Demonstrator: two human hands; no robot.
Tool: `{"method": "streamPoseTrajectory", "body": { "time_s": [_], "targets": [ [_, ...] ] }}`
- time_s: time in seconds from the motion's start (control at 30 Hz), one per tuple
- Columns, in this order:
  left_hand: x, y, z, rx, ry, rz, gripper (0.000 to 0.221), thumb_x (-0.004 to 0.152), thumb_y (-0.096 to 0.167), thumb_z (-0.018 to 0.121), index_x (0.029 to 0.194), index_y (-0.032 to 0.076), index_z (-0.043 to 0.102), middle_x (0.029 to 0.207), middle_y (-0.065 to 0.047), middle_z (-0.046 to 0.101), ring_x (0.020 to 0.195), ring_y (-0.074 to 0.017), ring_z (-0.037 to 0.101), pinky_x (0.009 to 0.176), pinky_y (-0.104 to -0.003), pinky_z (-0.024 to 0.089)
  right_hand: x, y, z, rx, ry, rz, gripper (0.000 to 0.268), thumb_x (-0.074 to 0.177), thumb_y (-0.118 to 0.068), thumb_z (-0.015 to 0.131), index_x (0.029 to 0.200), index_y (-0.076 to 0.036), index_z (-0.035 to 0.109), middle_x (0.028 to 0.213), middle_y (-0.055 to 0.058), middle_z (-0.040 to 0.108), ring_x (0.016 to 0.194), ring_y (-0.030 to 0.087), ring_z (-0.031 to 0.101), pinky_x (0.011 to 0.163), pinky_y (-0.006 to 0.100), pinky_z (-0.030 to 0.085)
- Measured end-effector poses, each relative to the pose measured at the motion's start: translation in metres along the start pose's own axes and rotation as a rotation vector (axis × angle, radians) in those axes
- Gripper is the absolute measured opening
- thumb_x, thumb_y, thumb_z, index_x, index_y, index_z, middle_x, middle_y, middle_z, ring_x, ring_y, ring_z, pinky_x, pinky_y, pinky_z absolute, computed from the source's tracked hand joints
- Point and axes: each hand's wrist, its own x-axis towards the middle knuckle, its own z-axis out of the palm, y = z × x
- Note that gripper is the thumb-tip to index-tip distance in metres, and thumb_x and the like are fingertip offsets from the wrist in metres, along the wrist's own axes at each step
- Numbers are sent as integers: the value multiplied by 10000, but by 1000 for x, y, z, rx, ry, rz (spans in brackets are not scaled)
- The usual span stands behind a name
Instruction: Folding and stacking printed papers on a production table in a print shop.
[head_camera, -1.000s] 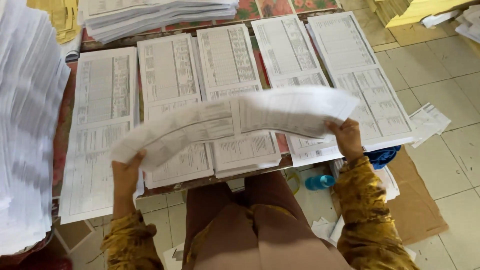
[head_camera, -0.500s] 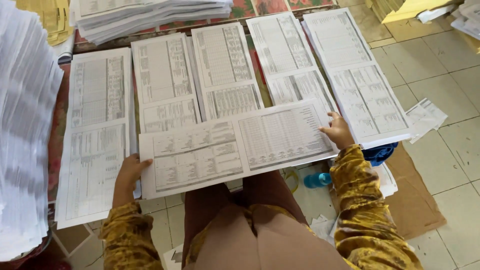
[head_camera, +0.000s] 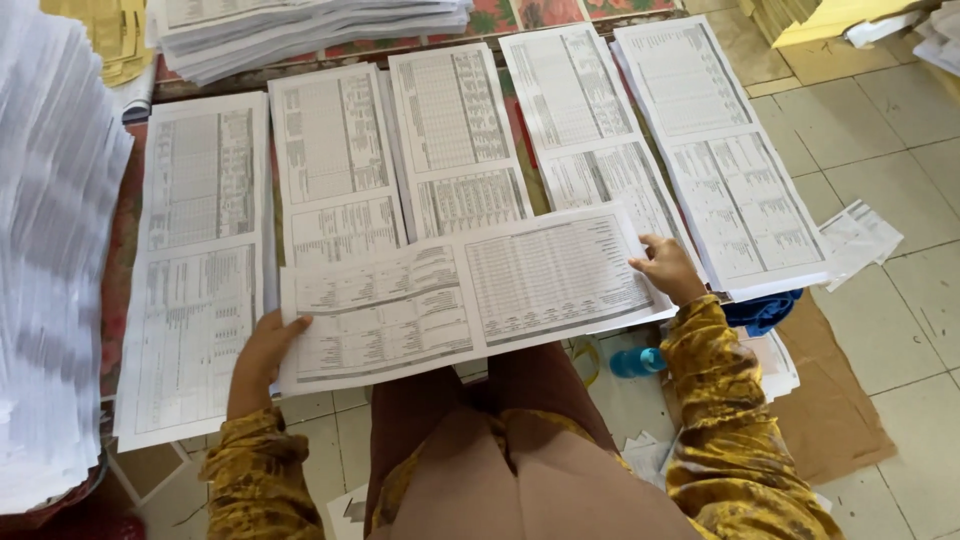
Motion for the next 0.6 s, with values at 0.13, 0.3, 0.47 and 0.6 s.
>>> {"method": "streamPoseTrajectory", "body": {
  "time_s": [0.13,0.3,0.47,0.6],
  "targets": [
    [-22,16,0,-15,-23,96,713,1009,222,628,1582,-97,346,1526,-373,430,1422,-501,412,1122,-698,335,-29,-33,-15,343,-9,-51,523,878,-112,784,1358,53,656,1029,315,730,973,355,709,877,493,565],
    [-28,27,-23,-102,40,301,586,1057,183,577,1546,-103,424,1362,-365,574,1244,-449,548,1042,-669,428,-70,-73,-56,424,34,-139,405,962,-174,784,1290,38,679,1074,321,720,1027,434,715,908,548,566],
    [-24,8,-48,-224,84,715,409,1040,188,586,1409,11,587,1379,-122,653,1283,-248,612,1085,-387,546,-77,-46,-68,796,287,-419,180,1028,6,669,1201,-40,670,1193,98,728,1082,202,708,1013,337,617],
    [1,-31,-39,-230,165,725,257,994,153,676,1242,91,702,1252,-104,733,1212,-266,693,1110,-448,574,-67,-11,-41,936,309,-464,176,961,13,743,1096,-97,718,1071,14,731,1003,125,686,1014,277,605]
  ]
}}
